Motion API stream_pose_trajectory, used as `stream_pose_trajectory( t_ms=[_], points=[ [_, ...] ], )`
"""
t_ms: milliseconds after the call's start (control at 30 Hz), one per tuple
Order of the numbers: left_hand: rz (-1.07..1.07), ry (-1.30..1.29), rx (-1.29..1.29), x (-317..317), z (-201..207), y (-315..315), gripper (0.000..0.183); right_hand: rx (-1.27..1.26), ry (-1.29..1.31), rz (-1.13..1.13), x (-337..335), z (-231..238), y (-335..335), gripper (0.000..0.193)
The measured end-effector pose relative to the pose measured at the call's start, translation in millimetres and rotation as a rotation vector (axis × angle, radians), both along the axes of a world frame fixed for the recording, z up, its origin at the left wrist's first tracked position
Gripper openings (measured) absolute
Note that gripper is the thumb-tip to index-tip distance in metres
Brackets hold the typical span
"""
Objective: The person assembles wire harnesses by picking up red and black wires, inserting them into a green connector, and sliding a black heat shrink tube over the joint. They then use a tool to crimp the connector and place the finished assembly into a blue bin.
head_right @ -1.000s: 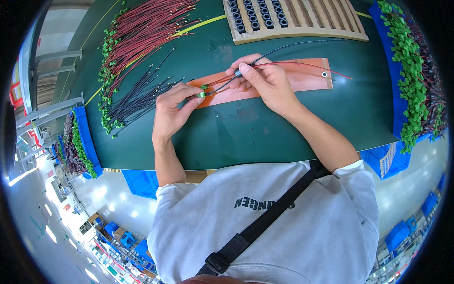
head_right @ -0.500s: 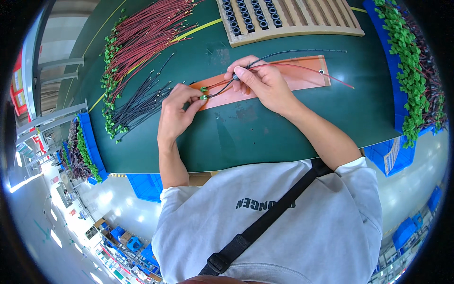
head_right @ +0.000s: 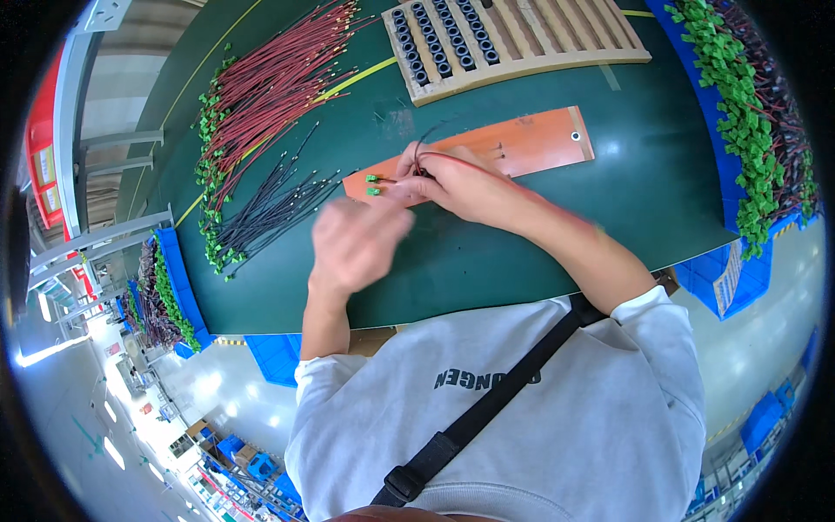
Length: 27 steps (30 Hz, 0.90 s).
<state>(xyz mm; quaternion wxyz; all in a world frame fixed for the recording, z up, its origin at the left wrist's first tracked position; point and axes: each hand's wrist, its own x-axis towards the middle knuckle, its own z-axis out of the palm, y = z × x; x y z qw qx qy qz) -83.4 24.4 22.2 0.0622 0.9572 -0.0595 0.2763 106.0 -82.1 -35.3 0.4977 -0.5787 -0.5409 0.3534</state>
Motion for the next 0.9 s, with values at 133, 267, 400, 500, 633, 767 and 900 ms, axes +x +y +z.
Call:
stream_pose_trajectory(
  t_ms=[133,267,400,500,633,767,900],
  points=[
    [0.035,0.152,0.37,27,19,-13,0.042,0.023,-0.275,0.014,1,-21,-3,0.024],
    [0.159,0.145,0.345,17,2,35,0.048,0.009,-0.187,-0.013,0,3,-4,0.024],
    [0.206,0.043,0.345,5,-1,70,0.044,0.018,-0.169,-0.007,-1,13,-6,0.026],
    [0.317,0.031,0.345,-11,-1,94,0.043,-0.061,-0.136,0.012,-1,16,-9,0.026],
    [0.42,0.106,0.396,-36,0,113,0.04,-0.096,-0.149,0.039,1,15,-10,0.024],
    [0.504,0.213,0.35,-45,9,102,0.03,0.003,-0.199,0.002,4,3,-11,0.02],
    [0.574,0.157,-0.495,-51,6,75,0.016,0.115,-0.202,-0.103,-2,2,-7,0.023]
  ],
)
